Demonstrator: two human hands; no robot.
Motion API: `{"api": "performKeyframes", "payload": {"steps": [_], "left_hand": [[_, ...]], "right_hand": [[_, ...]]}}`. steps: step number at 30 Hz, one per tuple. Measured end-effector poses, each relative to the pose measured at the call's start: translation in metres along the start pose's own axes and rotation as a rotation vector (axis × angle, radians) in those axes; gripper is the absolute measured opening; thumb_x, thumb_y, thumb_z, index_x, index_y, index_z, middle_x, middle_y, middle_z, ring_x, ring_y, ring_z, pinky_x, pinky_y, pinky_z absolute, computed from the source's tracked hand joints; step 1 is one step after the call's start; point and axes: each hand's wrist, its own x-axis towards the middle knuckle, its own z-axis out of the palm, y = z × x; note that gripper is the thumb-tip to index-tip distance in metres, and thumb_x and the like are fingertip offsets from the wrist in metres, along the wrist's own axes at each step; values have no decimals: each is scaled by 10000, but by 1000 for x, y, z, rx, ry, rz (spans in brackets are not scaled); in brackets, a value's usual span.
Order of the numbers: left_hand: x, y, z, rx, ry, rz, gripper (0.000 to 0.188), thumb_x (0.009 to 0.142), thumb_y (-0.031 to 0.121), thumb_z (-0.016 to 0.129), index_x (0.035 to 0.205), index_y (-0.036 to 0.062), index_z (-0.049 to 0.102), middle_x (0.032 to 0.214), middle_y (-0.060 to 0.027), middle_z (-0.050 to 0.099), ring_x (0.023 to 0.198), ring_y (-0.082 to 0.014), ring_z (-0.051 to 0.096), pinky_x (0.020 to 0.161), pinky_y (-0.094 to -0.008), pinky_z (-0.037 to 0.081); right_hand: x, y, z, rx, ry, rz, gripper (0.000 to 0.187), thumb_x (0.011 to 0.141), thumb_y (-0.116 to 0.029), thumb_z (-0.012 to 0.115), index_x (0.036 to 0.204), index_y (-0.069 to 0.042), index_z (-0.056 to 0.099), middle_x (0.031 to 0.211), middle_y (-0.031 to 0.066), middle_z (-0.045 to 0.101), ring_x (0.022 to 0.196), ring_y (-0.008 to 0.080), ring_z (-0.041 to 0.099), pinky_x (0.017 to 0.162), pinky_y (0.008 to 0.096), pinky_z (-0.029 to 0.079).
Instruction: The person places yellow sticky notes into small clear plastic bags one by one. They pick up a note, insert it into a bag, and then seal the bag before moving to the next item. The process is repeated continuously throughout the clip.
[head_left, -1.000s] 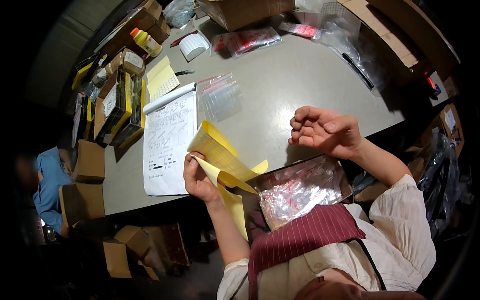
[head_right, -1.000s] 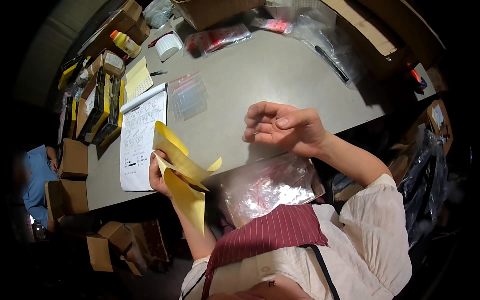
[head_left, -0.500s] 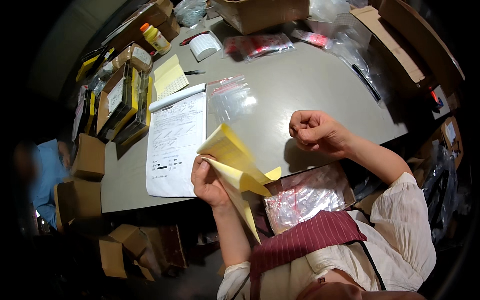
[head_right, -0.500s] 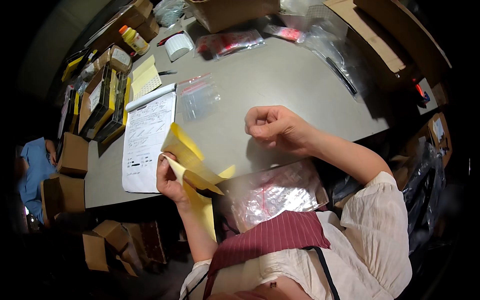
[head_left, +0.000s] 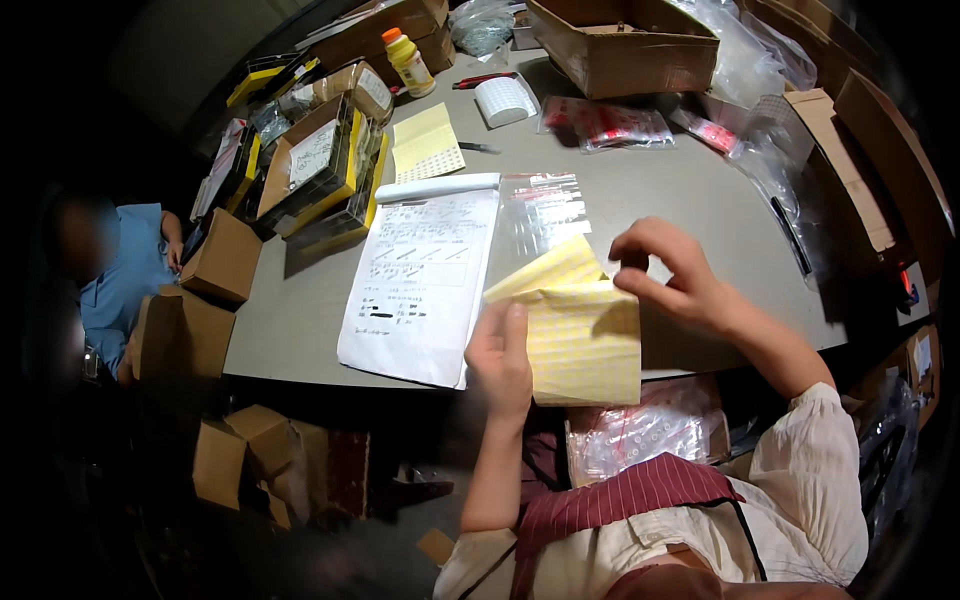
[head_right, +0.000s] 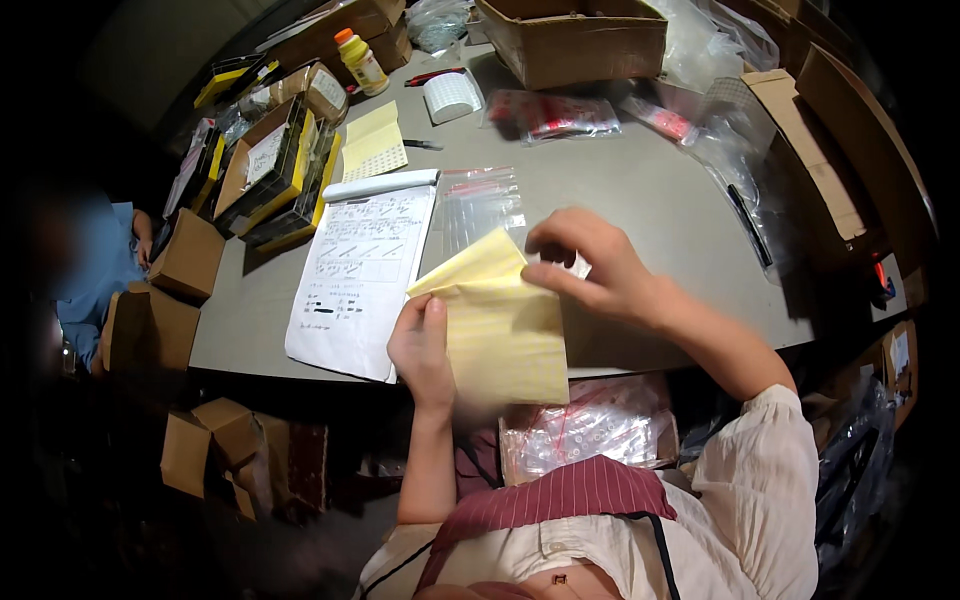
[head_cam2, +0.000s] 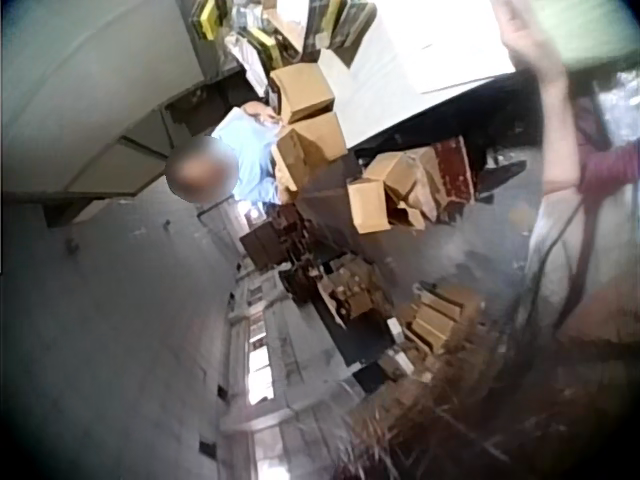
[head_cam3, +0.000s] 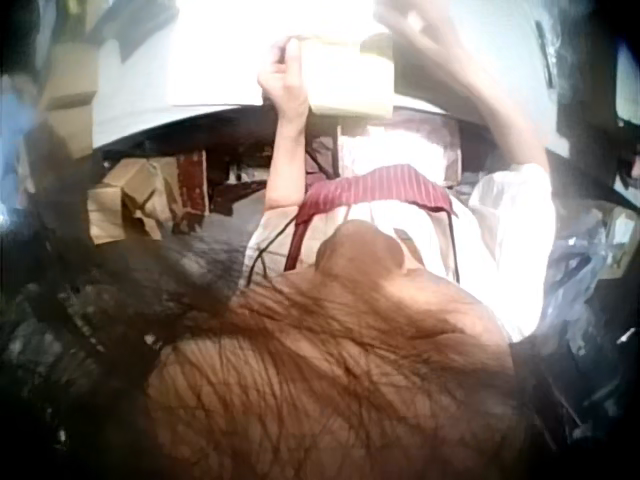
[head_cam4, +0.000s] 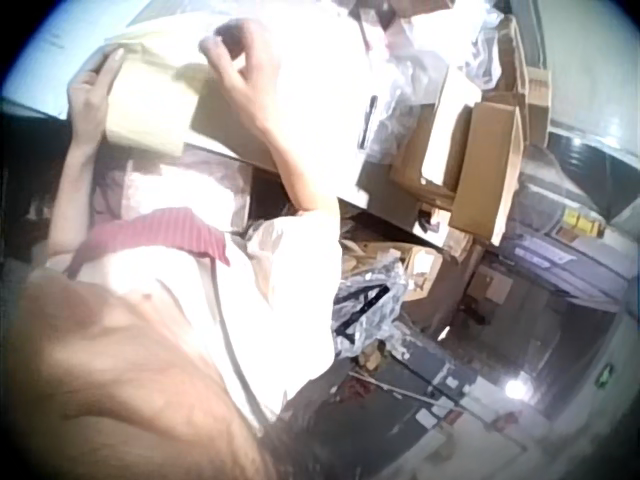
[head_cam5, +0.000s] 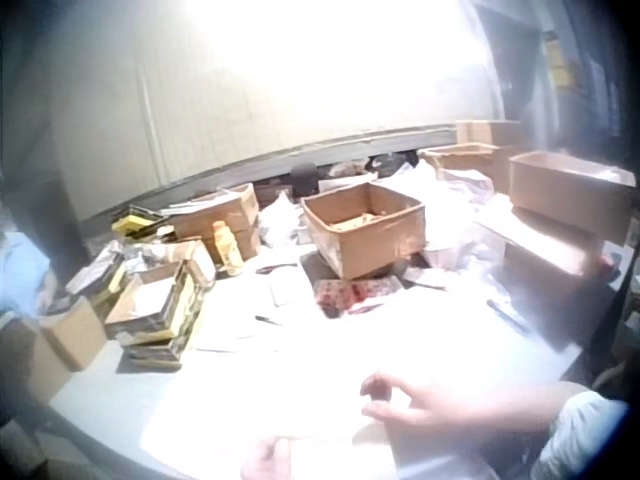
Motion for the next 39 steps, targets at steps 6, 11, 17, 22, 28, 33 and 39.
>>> {"api": "performKeyframes", "payload": {"steps": [6, 11, 17, 22, 28, 33, 39], "left_hand": [[0, 1, 1, 68, -28, -62, 224, 1023, 143, 640, 1070, -74, 672, 1001, -46, 676, 925, -94, 585, 819, -246, 477], [7, 2, -6, 269, -160, -229, 214, 981, 160, 716, 1018, -51, 712, 881, -30, 697, 780, -74, 602, 680, -228, 475], [7, 0, -2, 64, -237, -248, 160, 925, 60, 738, 1030, -57, 703, 939, -45, 709, 825, -80, 624, 718, -235, 498], [7, -3, -1, 0, -265, -184, 248, 913, -29, 692, 1155, -70, 649, 1081, -91, 698, 948, -118, 645, 819, -259, 528], [8, -7, -3, -36, -310, -203, 320, 906, -60, 684, 1217, -62, 609, 1101, -103, 688, 995, -143, 662, 866, -269, 534], [14, -9, -2, 22, -415, -81, 323, 902, -33, 717, 1210, -37, 619, 1064, -88, 683, 951, -126, 668, 811, -245, 542], [14, -1, -4, -38, -419, -333, 306, 911, 69, 779, 1178, -32, 669, 983, -80, 719, 843, -95, 680, 699, -228, 540]], "right_hand": [[-8, -3, 7, -16, -239, 156, 256, 875, -172, 756, 1039, -1, 659, 856, 149, 643, 738, 242, 636, 642, 345, 507], [-13, 0, 10, 103, -125, 259, 245, 919, -169, 744, 1081, -1, 670, 825, 126, 648, 689, 145, 585, 623, 293, 483], [-13, 13, 12, 642, -245, 547, 356, 1038, -329, 631, 1124, 5, 717, 881, -25, 648, 806, 50, 544, 676, 245, 447], [-9, 18, 14, 791, -296, 615, 426, 1056, -352, 604, 1220, 24, 720, 1056, 22, 716, 959, 84, 607, 860, 260, 486], [-8, 18, 16, 847, -298, 625, 337, 980, -170, 701, 1247, 36, 705, 1168, 86, 732, 1044, 126, 650, 962, 284, 495], [-15, 17, 22, 779, -241, 588, 279, 940, -99, 715, 1184, 36, 713, 1125, 82, 736, 1020, 130, 662, 942, 292, 513], [-18, 9, 25, 716, -227, 584, 226, 927, -93, 720, 1118, 27, 699, 1049, 61, 729, 982, 118, 662, 909, 286, 522]]}}
